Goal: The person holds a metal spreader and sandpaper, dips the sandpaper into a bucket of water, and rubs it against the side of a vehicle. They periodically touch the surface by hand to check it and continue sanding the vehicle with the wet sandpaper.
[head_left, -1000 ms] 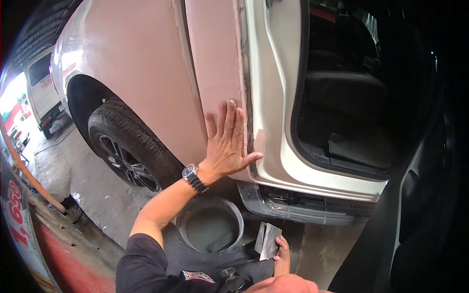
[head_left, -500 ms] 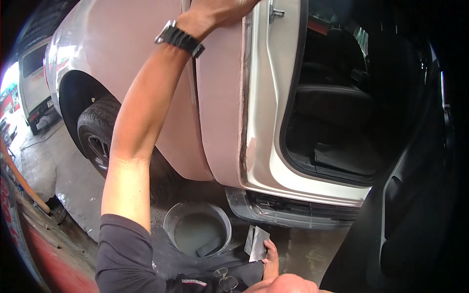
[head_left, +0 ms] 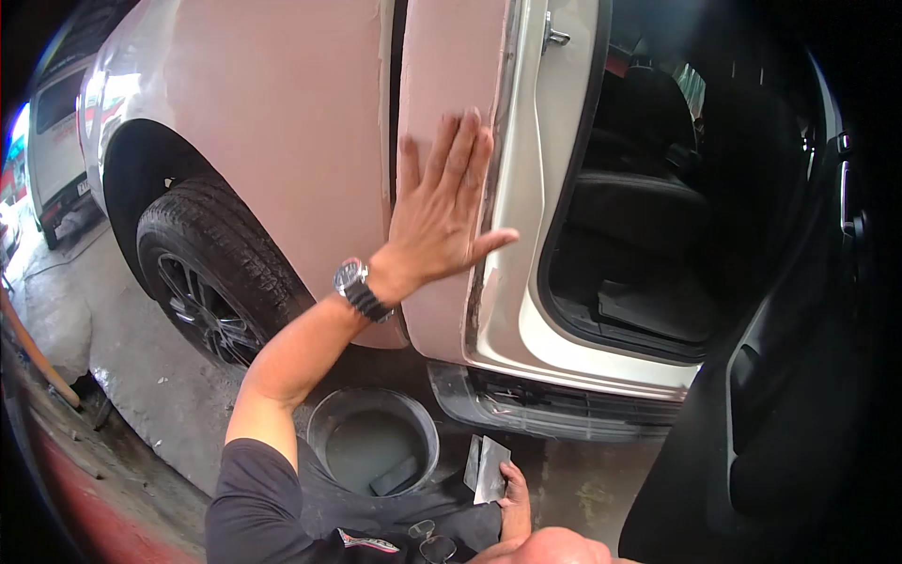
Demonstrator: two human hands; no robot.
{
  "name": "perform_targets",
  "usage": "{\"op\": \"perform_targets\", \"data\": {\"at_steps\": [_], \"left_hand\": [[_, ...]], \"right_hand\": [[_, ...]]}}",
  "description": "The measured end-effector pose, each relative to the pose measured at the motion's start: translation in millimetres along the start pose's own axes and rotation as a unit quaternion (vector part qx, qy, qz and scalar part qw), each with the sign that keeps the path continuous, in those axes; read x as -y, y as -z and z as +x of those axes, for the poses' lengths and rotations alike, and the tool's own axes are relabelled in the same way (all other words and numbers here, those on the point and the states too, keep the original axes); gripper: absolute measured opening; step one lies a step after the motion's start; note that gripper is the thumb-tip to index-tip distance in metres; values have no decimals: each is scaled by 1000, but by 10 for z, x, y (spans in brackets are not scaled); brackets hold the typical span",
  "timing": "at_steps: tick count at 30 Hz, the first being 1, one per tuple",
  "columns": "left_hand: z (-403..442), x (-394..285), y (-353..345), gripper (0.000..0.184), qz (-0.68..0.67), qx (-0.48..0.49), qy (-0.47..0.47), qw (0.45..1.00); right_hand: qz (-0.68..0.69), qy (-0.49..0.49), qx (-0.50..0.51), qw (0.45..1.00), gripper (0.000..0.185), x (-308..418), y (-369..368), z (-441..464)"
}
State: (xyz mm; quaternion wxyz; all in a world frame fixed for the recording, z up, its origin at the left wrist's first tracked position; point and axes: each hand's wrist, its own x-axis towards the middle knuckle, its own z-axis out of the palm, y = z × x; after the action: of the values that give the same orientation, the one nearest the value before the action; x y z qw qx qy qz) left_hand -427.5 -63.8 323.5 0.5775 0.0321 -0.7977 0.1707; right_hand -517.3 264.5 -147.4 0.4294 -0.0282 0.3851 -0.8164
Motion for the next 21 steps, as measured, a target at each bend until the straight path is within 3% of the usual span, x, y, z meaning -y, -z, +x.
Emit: {"op": "perform_targets", "data": {"at_steps": [6, 9, 16, 19, 21], "left_hand": [[-757, -234, -182, 112, -21, 55, 0, 998], [-752, -178, -187, 112, -44, 26, 16, 999], [1080, 365, 146, 108, 80, -126, -34, 988], [1843, 465, 419, 105, 133, -46, 32, 990], [2116, 422, 641, 107, 53, -40, 57, 996]], "right_hand": [[3, -3, 25, 1000, 41, 50, -113, -66], [9, -3, 25, 1000, 41, 48, -113, -63], [5, 3, 16, 1000, 40, 37, -90, -33], [-9, -5, -14, 1000, 40, 41, -113, -22], [2, -4, -7, 1000, 41, 29, -108, 4]]}}
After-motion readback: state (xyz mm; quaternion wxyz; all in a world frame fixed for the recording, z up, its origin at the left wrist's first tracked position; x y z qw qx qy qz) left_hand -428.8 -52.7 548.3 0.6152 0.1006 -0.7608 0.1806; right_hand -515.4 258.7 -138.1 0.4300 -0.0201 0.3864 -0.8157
